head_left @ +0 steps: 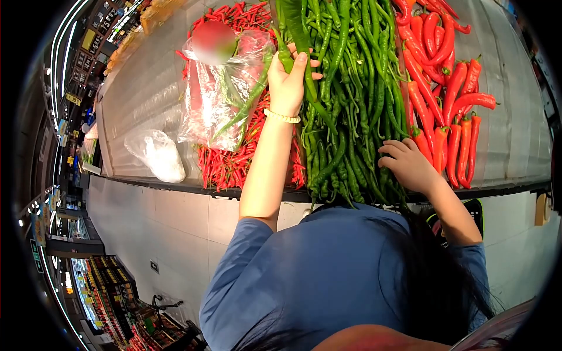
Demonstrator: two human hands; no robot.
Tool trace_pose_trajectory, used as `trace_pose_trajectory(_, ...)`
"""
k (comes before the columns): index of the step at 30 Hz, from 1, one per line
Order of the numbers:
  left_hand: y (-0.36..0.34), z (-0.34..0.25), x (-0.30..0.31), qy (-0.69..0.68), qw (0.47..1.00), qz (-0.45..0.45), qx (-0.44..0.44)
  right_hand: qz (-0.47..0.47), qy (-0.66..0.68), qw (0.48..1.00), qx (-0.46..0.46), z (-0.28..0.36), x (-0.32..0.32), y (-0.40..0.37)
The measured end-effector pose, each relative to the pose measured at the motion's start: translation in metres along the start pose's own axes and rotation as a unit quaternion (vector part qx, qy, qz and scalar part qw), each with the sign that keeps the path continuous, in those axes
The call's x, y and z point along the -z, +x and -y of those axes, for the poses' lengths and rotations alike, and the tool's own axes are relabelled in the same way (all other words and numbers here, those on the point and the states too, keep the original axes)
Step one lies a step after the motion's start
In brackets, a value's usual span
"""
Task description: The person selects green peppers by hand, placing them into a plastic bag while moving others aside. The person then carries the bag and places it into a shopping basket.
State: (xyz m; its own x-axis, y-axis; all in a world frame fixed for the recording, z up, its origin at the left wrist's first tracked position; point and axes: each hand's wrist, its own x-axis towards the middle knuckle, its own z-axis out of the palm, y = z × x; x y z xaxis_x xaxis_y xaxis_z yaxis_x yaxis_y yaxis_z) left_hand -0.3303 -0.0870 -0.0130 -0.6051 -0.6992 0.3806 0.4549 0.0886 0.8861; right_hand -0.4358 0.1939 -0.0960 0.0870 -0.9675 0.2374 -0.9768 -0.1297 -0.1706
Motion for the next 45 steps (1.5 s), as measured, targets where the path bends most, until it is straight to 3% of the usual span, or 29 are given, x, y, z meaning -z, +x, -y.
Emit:
trace_pose_trajectory(12, -0.005, -0.002, 0.003, -0.036, 0.999, 0.026, -0.007, -0.008, -0.018, 1.000, 0.005, 0.002, 0.000, -0.003)
trace_pose_trajectory(17, -0.001, -0.001, 0.006, -0.060, 0.997, -0.038, 0.017, 0.006, -0.033, 0.999, 0.010, 0.003, 0.002, -0.005)
trace_pose_trajectory(21, 0.004, 0.005, 0.018, -0.038, 0.996, -0.062, 0.056, 0.007, -0.057, 0.998, 0.024, 0.002, 0.002, -0.009)
trace_pose_trajectory(24, 0.014, 0.012, 0.011, 0.052, 0.993, -0.099, 0.031, 0.015, -0.091, 0.994, 0.049, 0.002, 0.001, -0.010)
trace_pose_trajectory(25, 0.028, 0.024, 0.016, 0.106, 0.992, -0.067, 0.028, 0.024, -0.102, 0.993, 0.057, 0.002, 0.001, -0.010)
trace_pose_trajectory(26, 0.038, 0.036, 0.021, 0.176, 0.984, -0.026, 0.009, 0.017, -0.112, 0.991, 0.071, 0.001, 0.000, -0.007)
trace_pose_trajectory(27, 0.048, 0.050, 0.026, 0.503, 0.860, -0.031, -0.079, 0.029, -0.114, 0.990, 0.077, 0.001, 0.000, -0.005)
trace_pose_trajectory(28, 0.049, 0.046, 0.020, 0.478, 0.877, 0.000, -0.048, 0.042, -0.118, 0.989, 0.083, -0.001, 0.001, -0.002)
trace_pose_trajectory(32, 0.050, 0.063, 0.027, 0.605, 0.780, 0.025, -0.158, 0.044, -0.163, 0.978, 0.126, -0.003, -0.001, 0.000)
trace_pose_trajectory(36, 0.028, 0.066, 0.031, 0.651, 0.724, 0.053, -0.221, 0.066, -0.166, 0.975, 0.130, 0.000, 0.005, -0.007)
trace_pose_trajectory(38, 0.017, 0.066, 0.034, 0.604, 0.757, 0.109, -0.224, 0.078, -0.162, 0.975, 0.127, 0.003, 0.009, -0.010)
trace_pose_trajectory(45, -0.024, 0.046, 0.027, 0.583, 0.736, 0.116, -0.323, 0.046, -0.126, 0.987, 0.089, 0.003, 0.005, -0.018)
